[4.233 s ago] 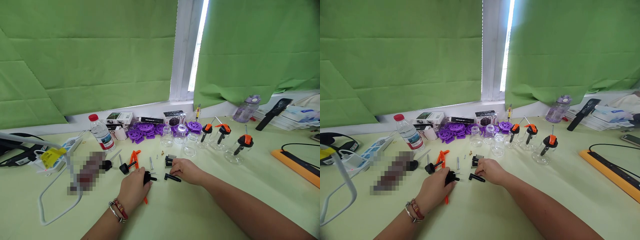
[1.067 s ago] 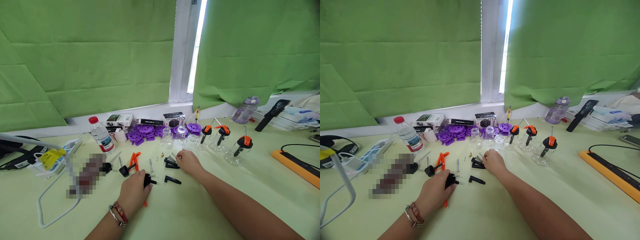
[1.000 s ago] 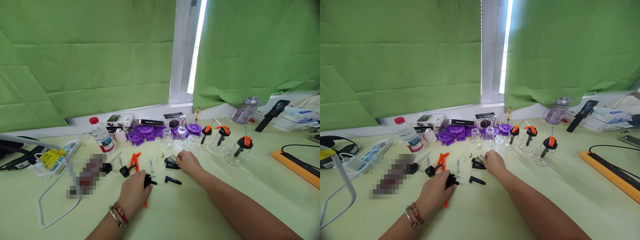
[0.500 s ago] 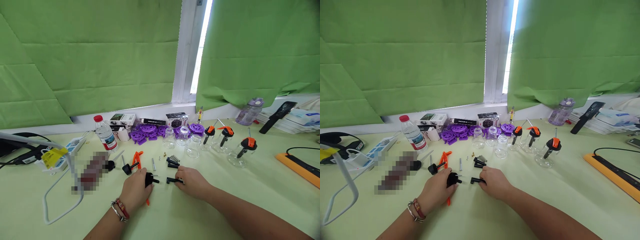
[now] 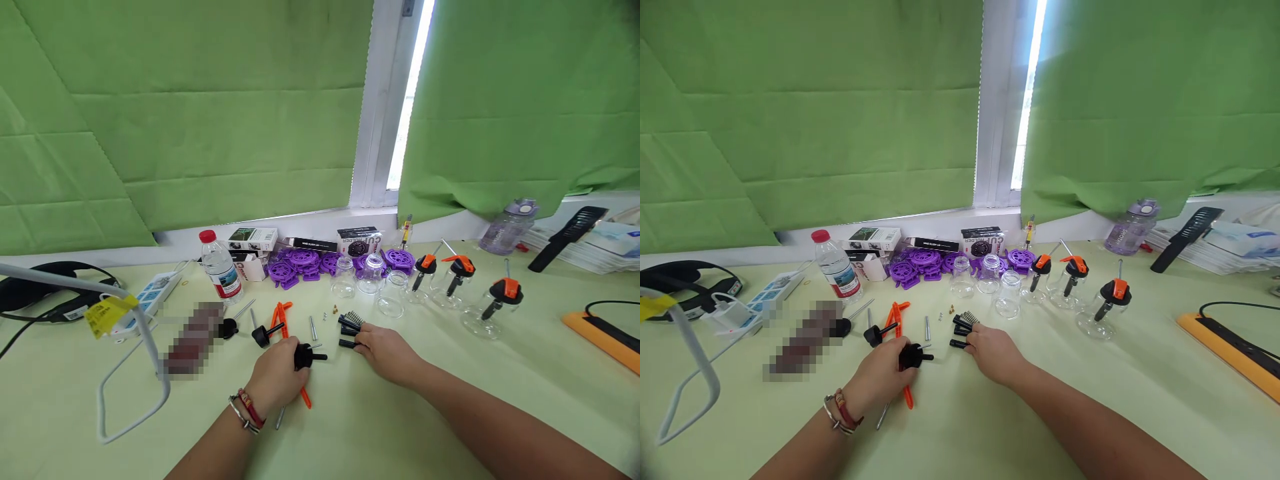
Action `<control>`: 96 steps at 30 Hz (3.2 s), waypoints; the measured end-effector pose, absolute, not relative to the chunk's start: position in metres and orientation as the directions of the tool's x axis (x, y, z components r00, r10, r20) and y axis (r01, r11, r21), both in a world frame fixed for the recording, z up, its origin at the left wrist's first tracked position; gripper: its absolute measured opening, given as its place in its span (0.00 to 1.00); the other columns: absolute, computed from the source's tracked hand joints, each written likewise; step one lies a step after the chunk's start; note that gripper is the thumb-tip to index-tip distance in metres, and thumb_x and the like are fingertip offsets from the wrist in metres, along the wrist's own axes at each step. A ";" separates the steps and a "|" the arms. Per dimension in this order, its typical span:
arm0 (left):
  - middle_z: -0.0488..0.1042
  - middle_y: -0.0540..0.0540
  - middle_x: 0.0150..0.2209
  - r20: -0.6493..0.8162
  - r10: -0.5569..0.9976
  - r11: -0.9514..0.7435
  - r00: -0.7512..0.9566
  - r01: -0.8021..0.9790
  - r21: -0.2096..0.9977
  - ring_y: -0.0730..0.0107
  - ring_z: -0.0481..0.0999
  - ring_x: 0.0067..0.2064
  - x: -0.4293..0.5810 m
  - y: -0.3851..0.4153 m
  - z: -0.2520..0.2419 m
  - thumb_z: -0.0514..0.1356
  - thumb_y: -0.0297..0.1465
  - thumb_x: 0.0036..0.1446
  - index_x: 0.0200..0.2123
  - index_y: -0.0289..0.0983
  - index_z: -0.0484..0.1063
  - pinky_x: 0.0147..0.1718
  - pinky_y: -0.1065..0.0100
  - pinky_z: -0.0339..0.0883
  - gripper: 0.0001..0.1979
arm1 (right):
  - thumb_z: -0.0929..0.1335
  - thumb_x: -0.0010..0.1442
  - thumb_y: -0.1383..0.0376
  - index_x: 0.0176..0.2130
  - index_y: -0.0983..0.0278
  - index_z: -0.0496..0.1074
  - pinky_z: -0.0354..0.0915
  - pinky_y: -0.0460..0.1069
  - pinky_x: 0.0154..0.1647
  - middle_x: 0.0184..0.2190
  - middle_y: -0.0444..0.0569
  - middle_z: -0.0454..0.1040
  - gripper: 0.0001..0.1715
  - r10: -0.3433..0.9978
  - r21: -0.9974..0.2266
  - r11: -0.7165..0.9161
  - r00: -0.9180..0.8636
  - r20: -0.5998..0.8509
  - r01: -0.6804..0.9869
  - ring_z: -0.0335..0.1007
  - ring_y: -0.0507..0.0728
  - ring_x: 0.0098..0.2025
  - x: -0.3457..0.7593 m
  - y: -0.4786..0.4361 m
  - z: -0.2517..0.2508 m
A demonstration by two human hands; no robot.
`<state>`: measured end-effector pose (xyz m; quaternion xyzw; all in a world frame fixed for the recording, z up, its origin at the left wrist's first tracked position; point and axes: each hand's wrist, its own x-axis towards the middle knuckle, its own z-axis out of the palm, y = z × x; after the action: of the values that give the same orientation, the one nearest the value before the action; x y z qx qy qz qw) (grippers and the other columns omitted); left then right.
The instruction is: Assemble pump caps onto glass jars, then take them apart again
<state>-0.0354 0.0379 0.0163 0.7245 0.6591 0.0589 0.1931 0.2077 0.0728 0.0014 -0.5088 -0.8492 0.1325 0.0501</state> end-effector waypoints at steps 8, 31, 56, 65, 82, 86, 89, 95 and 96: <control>0.73 0.46 0.36 -0.163 0.978 -0.065 0.128 0.935 0.348 0.61 0.73 0.38 -0.034 0.038 0.017 0.56 0.34 0.47 0.33 0.39 0.66 0.27 0.68 0.57 0.08 | 0.59 0.63 0.65 0.40 0.60 0.70 0.58 0.47 0.31 0.37 0.48 0.73 0.12 0.858 -0.237 0.489 -0.512 -0.042 0.840 0.71 0.56 0.35 0.209 0.075 -0.003; 0.67 0.51 0.27 -0.092 0.993 -0.023 0.077 0.873 0.487 0.69 0.67 0.29 -0.031 0.036 0.015 0.58 0.31 0.42 0.32 0.39 0.60 0.24 0.71 0.55 0.12 | 0.56 0.64 0.64 0.43 0.62 0.71 0.61 0.49 0.36 0.41 0.52 0.70 0.17 0.846 -0.346 0.527 -0.517 0.131 0.776 0.69 0.56 0.37 0.194 0.057 0.014; 0.71 0.51 0.31 -0.013 0.963 -0.162 0.270 0.617 0.770 0.72 0.68 0.30 -0.021 0.028 0.025 0.57 0.27 0.48 0.38 0.39 0.61 0.29 0.72 0.60 0.13 | 0.68 0.50 0.62 0.25 0.65 0.65 0.48 0.43 0.21 0.20 0.40 0.62 0.10 0.831 -0.921 -0.029 -0.503 -0.239 0.389 0.51 0.47 0.21 0.165 0.059 0.003; 0.73 0.51 0.32 -0.011 0.860 -0.351 0.510 0.606 0.714 0.72 0.69 0.33 -0.018 0.022 0.037 0.55 0.24 0.46 0.33 0.39 0.71 0.33 0.74 0.60 0.10 | 0.69 0.50 0.53 0.24 0.65 0.64 0.43 0.42 0.15 0.12 0.35 0.57 0.19 0.709 -0.943 -0.237 -0.622 -0.332 0.232 0.46 0.44 0.14 0.170 0.070 0.014; 0.77 0.49 0.35 -0.103 0.607 -0.360 0.788 0.389 0.848 0.73 0.73 0.32 -0.034 0.016 0.047 0.59 0.25 0.43 0.39 0.39 0.74 0.32 0.75 0.66 0.16 | 0.62 0.53 0.64 0.27 0.63 0.59 0.46 0.42 0.15 0.17 0.37 0.60 0.05 0.934 -0.990 -0.124 -0.327 -0.141 0.072 0.50 0.45 0.14 0.163 0.085 0.020; 0.76 0.51 0.33 -0.149 0.647 -0.268 0.748 0.406 0.874 0.75 0.70 0.29 -0.037 0.018 0.045 0.63 0.27 0.39 0.40 0.38 0.72 0.28 0.76 0.65 0.20 | 0.61 0.53 0.70 0.29 0.63 0.62 0.56 0.45 0.26 0.23 0.42 0.65 0.03 0.901 -0.737 0.385 -0.398 0.170 0.556 0.62 0.50 0.25 0.150 0.098 0.014; 0.72 0.51 0.33 -0.156 0.668 -0.191 0.727 0.370 0.909 0.77 0.67 0.29 -0.040 0.021 0.045 0.64 0.26 0.38 0.41 0.38 0.70 0.29 0.75 0.64 0.21 | 0.60 0.55 0.73 0.30 0.65 0.65 0.57 0.46 0.30 0.31 0.48 0.69 0.07 0.817 -0.358 0.573 -0.551 0.173 0.737 0.65 0.52 0.30 0.138 0.100 0.005; 0.65 0.54 0.28 -0.198 0.847 0.028 0.494 0.331 0.943 0.77 0.64 0.28 -0.047 0.035 0.042 0.63 0.26 0.39 0.35 0.36 0.68 0.28 0.74 0.60 0.16 | 0.60 0.57 0.75 0.35 0.66 0.67 0.57 0.46 0.31 0.36 0.50 0.70 0.10 0.712 -0.087 0.702 -0.695 0.097 0.707 0.68 0.54 0.33 0.131 0.099 -0.008; 0.65 0.54 0.27 -0.198 0.879 0.047 0.434 0.334 0.941 0.77 0.64 0.28 -0.048 0.038 0.041 0.63 0.26 0.39 0.34 0.35 0.68 0.28 0.74 0.59 0.15 | 0.59 0.57 0.75 0.35 0.66 0.67 0.57 0.46 0.32 0.36 0.50 0.70 0.10 0.710 -0.105 0.704 -0.697 0.098 0.702 0.68 0.54 0.33 0.133 0.098 -0.007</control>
<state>-0.0476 0.0382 0.0410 0.6443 0.4707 0.2480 0.5494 0.1328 0.0984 -0.0067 -0.3835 -0.9207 0.0298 0.0657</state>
